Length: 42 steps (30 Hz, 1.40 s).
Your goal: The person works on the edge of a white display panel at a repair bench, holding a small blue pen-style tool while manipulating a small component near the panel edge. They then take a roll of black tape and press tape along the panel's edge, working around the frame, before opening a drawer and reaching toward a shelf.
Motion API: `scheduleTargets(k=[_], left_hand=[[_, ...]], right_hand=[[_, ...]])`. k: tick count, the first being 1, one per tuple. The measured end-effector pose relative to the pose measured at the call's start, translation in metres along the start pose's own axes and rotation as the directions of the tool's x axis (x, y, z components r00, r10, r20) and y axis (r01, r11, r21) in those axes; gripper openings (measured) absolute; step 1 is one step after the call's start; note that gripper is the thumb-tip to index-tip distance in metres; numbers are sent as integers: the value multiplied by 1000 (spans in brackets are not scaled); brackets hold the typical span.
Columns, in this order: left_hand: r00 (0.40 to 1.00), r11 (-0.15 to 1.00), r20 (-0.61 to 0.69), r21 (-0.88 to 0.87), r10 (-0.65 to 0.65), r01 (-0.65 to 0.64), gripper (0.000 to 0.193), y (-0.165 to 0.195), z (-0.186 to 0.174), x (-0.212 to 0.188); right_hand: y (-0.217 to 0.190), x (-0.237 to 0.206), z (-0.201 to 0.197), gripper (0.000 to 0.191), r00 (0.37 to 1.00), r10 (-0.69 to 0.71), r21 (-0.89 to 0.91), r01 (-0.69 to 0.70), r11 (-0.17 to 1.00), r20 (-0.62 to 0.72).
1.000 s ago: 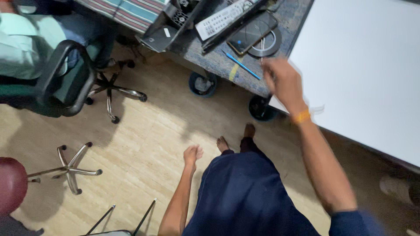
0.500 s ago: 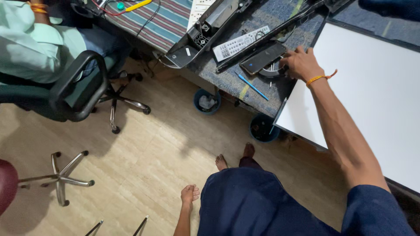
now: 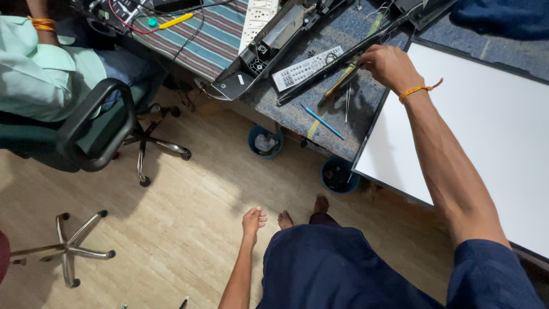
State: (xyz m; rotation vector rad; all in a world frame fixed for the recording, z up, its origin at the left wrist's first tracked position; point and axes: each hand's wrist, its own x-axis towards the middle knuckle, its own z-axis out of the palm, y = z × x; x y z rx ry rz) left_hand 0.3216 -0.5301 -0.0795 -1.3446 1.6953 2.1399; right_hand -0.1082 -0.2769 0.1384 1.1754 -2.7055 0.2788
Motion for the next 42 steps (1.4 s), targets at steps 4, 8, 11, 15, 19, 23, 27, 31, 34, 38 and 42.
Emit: scheduleTargets(k=[4, 8, 11, 15, 19, 23, 27, 31, 34, 38, 42], left_hand=[[999, 1000, 47, -12, -11, 12, 34, 3, 14, -3], [996, 999, 76, -27, -43, 45, 33, 4, 21, -10], [996, 999, 73, -7, -47, 47, 33, 5, 24, -14], [999, 997, 46, -71, 15, -12, 33, 1, 20, -10], [995, 990, -11, -102, 99, -100, 34, -3, 15, 0], [970, 964, -18, -109, 243, -243, 35, 8, 21, 3], [907, 917, 145, -116, 395, -381, 38, 52, 46, -17], [763, 860, 399, -198, 508, -469, 38, 100, 87, -45], [689, 871, 535, -267, 489, -411, 39, 118, 113, -67], [692, 876, 537, -287, 482, -388, 53, 124, 131, -96], [762, 861, 412, -140, 499, -488, 50, 124, 142, -135]], right_hand=[[-3, 2, -5, 24, 999, 38, 0, -38, 999, -20], [0, 9, -9, 14, 972, 151, 140, -127, 982, -182], [0, 14, -12, 15, 936, 257, 216, -206, 954, -239], [0, 10, -11, 17, 879, 357, 420, -208, 883, -316], [-16, -23, -23, 18, 819, 493, 740, -132, 660, -293], [-56, -92, -38, 20, 784, 553, 744, -187, 642, -280], [-103, -159, -41, 21, 811, 585, 825, -340, 451, 14], [-135, -202, -28, 22, 769, 603, 865, -436, 250, 213], [-145, -219, -16, 23, 766, 587, 872, -448, 197, 262], [-160, -232, -12, 30, 757, 618, 873, -431, 230, 211], [-175, -244, -22, 51, 885, 465, 570, -368, 734, -28]])
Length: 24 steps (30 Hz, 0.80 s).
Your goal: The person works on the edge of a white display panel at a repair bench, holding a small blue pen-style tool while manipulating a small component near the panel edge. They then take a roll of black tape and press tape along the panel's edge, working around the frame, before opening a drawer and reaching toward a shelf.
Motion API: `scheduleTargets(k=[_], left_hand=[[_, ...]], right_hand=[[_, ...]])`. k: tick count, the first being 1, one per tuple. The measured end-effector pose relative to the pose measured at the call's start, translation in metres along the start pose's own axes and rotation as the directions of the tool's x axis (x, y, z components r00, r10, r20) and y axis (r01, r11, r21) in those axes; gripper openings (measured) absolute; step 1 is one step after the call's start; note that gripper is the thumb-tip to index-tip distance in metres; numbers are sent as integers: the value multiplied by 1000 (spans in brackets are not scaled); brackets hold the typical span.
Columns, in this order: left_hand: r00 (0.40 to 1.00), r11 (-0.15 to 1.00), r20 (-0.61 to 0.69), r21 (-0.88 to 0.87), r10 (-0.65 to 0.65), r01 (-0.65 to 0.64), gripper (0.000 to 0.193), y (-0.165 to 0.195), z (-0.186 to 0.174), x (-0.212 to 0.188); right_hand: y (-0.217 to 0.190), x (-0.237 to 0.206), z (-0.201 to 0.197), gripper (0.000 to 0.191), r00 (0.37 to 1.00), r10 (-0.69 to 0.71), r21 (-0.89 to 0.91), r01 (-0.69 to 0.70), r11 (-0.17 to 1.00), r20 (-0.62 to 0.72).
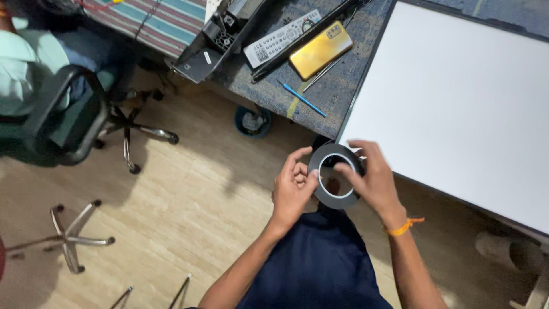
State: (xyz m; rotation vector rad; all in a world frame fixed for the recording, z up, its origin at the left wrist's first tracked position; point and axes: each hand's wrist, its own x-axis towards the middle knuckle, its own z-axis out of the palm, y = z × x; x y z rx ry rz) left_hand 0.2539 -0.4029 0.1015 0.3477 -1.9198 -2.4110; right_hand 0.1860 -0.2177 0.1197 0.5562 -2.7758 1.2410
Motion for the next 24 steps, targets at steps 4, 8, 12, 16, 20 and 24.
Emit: scheduleTargets(k=[4, 8, 12, 16, 20, 24], left_hand=[[998, 987, -44, 157, 51, -43, 49, 14, 38, -27], [996, 964, 88, 265, -20, -4, 57, 17, 79, -39], [992, 955, -45, 280, 119, -102, 45, 3, 110, -27], [941, 961, -332, 276, 67, 29, 24, -31, 109, -2], [968, 988, -205, 19, -148, 155, 26, -66, 116, -9], [971, 972, -143, -167, -191, 167, 26, -90, 140, -5]], right_hand=[[3, -15, -6, 49, 954, -291, 7, 291, 957, 66], [30, -24, -16, 42, 948, -294, 139, 277, 951, 121], [64, -29, -36, 36, 973, -167, 195, 135, 972, 159], [92, -29, -48, 28, 958, 123, 557, -251, 792, 257], [120, -22, -56, 34, 925, 60, 729, -335, 597, 376], [136, -17, -63, 34, 902, 58, 683, -364, 633, 427]])
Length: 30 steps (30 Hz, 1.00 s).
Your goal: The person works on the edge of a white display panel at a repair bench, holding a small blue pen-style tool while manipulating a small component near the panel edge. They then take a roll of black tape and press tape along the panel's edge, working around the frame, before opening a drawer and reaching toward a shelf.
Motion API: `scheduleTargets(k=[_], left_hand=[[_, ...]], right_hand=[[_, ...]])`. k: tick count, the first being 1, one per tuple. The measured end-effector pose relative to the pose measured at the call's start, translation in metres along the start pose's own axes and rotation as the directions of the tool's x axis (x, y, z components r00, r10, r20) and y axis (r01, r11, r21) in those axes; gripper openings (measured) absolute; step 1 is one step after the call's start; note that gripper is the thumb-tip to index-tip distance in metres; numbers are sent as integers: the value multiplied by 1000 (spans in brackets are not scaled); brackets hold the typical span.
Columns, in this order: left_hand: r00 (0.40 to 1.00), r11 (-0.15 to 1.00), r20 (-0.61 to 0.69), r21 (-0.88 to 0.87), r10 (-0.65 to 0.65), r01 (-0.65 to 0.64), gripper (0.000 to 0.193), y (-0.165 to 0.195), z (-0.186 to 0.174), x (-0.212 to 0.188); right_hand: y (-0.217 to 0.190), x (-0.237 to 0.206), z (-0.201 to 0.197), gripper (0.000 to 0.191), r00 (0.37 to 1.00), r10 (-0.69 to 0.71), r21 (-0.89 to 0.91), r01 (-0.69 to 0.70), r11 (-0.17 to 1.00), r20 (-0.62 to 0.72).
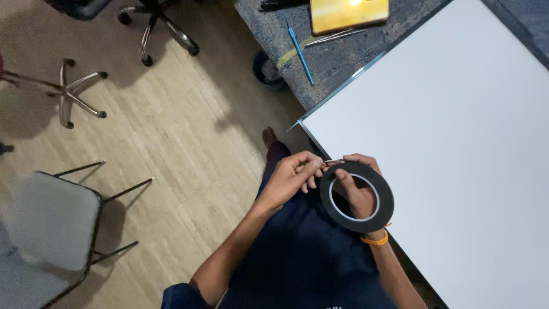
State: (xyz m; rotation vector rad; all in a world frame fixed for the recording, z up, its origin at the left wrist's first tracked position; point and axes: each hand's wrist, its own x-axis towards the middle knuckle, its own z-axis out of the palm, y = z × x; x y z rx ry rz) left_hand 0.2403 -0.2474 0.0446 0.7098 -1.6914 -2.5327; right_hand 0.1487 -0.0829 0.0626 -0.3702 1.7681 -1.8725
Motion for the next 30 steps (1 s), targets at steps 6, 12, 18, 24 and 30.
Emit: scheduleTargets(k=[6, 12, 18, 24, 30], left_hand=[[997, 997, -67, -66, 27, -31, 19, -12, 8, 5], [986, 984, -142, -142, 84, -105, 13, -15, 0, 13], [976, 976, -122, -101, 181, -194, 8, -8, -12, 24], [961, 975, -167, 4, 219, -221, 9, -7, -20, 34], [906, 911, -279, 355, 318, -210, 9, -1, -19, 37]], right_hand=[[1, 7, -7, 21, 938, -321, -329, 347, 878, 132], [5, 9, -9, 22, 873, -386, -356, 477, 804, 296], [3, 17, -7, 12, 862, -409, -376, 500, 780, 298], [-2, 24, 6, 14, 881, -410, -420, 472, 775, 234], [1, 30, 15, 12, 913, -368, -471, 405, 784, 173]])
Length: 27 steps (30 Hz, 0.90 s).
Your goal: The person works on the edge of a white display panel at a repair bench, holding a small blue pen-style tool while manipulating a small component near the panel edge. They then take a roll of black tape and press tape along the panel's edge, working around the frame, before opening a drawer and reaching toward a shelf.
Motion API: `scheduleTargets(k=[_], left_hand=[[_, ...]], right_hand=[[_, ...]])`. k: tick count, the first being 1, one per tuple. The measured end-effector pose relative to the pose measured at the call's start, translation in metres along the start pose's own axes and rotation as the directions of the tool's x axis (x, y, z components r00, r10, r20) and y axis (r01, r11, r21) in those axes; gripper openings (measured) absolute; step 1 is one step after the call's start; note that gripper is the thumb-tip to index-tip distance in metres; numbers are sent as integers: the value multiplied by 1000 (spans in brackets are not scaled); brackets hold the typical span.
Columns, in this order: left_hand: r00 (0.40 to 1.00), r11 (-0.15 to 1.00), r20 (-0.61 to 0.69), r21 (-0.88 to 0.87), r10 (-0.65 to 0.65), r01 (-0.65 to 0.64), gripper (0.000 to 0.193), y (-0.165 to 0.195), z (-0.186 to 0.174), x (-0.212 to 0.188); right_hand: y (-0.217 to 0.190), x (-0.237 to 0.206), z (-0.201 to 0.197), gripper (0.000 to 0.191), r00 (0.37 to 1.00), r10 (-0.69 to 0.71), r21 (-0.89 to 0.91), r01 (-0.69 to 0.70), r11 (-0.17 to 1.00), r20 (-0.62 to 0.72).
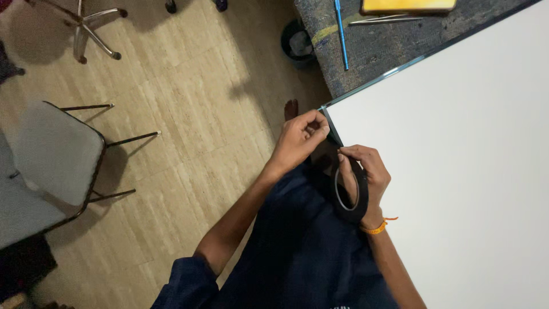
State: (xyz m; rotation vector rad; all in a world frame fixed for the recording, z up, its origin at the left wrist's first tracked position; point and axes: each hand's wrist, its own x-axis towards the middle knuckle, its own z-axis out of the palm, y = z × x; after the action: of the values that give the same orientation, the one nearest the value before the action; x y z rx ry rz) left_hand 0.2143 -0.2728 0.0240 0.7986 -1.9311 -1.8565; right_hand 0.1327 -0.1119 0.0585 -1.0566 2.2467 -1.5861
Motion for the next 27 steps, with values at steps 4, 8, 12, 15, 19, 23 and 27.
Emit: scheduleTargets(k=[4, 8, 12, 15, 19, 23, 27], left_hand=[[981, 971, -164, 230, 107, -68, 15, -3, -5, -3], [962, 925, -247, 380, 117, -15, 21, -26, -23, 11], [993, 948, -90, 314, 81, -49, 39, -52, -33, 31], [997, 984, 69, 172, 43, -55, 55, -59, -36, 42], [957, 943, 150, 185, 249, -275, 37, -52, -41, 55], [920, 900, 227, 232, 319, -369, 18, -44, -46, 73], [919, 911, 302, 244, 255, -333, 14, -45, -46, 90]], right_hand=[[4, 1, 1, 11, 999, 49, -7, -49, 999, 6], [10, -1, 2, 10, 995, 99, 89, -97, 991, -21], [17, -2, 5, 9, 955, 296, 294, -275, 916, -30], [21, -1, 9, 10, 934, 356, 321, -327, 889, -36], [21, 4, 14, 10, 915, 404, 329, -379, 865, -8], [17, 13, 19, 11, 915, 403, 298, -386, 873, 5], [16, 18, 25, 11, 923, 383, 233, -364, 902, -40]])
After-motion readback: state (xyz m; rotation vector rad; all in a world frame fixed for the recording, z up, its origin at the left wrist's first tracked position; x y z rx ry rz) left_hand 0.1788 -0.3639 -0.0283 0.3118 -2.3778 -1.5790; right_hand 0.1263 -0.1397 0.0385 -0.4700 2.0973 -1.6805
